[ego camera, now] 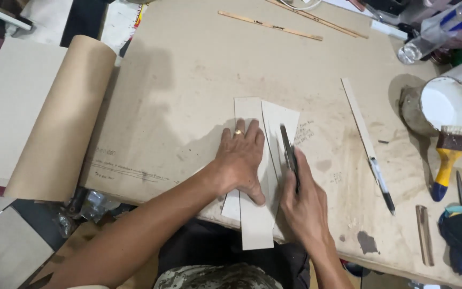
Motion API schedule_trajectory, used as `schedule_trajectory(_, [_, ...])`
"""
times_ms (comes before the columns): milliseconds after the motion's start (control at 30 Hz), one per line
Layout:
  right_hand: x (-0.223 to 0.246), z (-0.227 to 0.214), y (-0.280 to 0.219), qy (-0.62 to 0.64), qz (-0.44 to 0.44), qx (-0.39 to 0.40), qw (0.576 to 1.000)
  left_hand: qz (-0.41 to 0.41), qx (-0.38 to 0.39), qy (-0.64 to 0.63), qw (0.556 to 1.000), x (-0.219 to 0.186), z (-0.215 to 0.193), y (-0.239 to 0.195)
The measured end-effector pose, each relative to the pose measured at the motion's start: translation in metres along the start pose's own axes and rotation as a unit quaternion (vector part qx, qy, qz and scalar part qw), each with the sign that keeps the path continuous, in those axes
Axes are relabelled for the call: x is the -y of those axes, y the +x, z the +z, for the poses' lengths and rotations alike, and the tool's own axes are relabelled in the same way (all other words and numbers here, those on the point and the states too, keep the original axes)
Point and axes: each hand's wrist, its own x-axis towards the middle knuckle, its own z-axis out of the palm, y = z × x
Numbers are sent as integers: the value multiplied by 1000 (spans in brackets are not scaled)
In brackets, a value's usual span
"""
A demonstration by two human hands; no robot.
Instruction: Marking lines on cardboard with a pen and ruler, then cutting the cardboard using a utility knife.
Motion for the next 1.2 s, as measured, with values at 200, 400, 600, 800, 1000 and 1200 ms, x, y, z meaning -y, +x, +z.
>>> schedule_trajectory(200, [32,11,53,10,8,51,999,23,-1,-50,998,2,-6,-3])
schedule_trajectory(400, [34,19,67,-3,3,69,998,24,0,-36,999,1,-9,-1])
schedule_trajectory(600, [52,11,70,-26,14,103,994,23,-3,-13,1000,1,-6,2])
schedule_trajectory(800, [46,10,85,-90,3,124,988,16,10,15,1000,-1,-8,3])
schedule_trajectory(1000, [64,-7,44,-104,43,154,982,5,0,17,1000,-4,-7,-1])
schedule_trajectory(1200, [49,-30,7,-70,129,75,986,6,-10,14,1000,-5,-9,-2])
